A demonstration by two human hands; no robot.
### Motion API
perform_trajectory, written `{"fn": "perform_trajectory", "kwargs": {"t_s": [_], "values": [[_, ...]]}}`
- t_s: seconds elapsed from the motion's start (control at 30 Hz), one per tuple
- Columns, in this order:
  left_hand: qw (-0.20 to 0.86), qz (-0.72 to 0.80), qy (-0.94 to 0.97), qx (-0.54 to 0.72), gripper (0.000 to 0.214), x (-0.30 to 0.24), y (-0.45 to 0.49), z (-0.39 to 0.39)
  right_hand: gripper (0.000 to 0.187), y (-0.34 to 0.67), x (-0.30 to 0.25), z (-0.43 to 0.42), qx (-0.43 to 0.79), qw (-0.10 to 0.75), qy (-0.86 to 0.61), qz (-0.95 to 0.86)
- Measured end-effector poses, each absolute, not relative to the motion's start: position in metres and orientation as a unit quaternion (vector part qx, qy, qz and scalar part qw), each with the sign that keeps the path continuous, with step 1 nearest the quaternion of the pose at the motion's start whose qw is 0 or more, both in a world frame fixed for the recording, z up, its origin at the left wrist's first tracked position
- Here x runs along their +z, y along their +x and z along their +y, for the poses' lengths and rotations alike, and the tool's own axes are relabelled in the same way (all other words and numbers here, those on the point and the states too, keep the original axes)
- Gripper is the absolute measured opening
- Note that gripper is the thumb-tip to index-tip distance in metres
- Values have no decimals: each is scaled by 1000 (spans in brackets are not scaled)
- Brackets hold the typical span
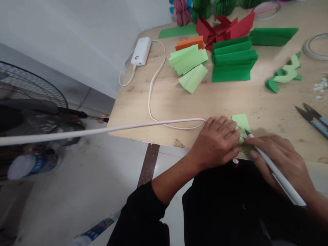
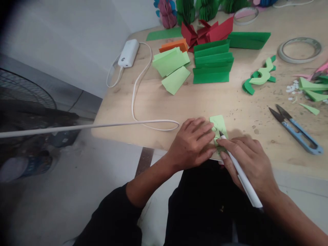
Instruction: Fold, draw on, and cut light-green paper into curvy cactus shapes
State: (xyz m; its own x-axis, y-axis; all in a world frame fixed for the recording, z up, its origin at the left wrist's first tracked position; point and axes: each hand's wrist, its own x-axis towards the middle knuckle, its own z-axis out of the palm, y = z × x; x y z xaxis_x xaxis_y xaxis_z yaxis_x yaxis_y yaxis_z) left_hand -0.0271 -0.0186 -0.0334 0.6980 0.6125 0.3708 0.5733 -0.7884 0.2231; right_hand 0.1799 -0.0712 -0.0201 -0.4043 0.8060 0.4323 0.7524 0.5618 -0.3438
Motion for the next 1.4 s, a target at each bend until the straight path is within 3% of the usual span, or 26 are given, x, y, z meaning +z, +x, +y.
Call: {"fn": "perform_trajectory", "kwargs": {"t_s": [0.23,0.77,1.4], "values": [[42,324,922,208,34,-34,-27,-20,30,179,-19,-72,47,283,-471,-834],[38,316,932,176,40,-31,-27,-20,58,185,-23,-72,-23,261,-500,-826],[99,329,924,169,30,-23,-9,-13,62,189,-33,-74,-27,277,-510,-814]]}}
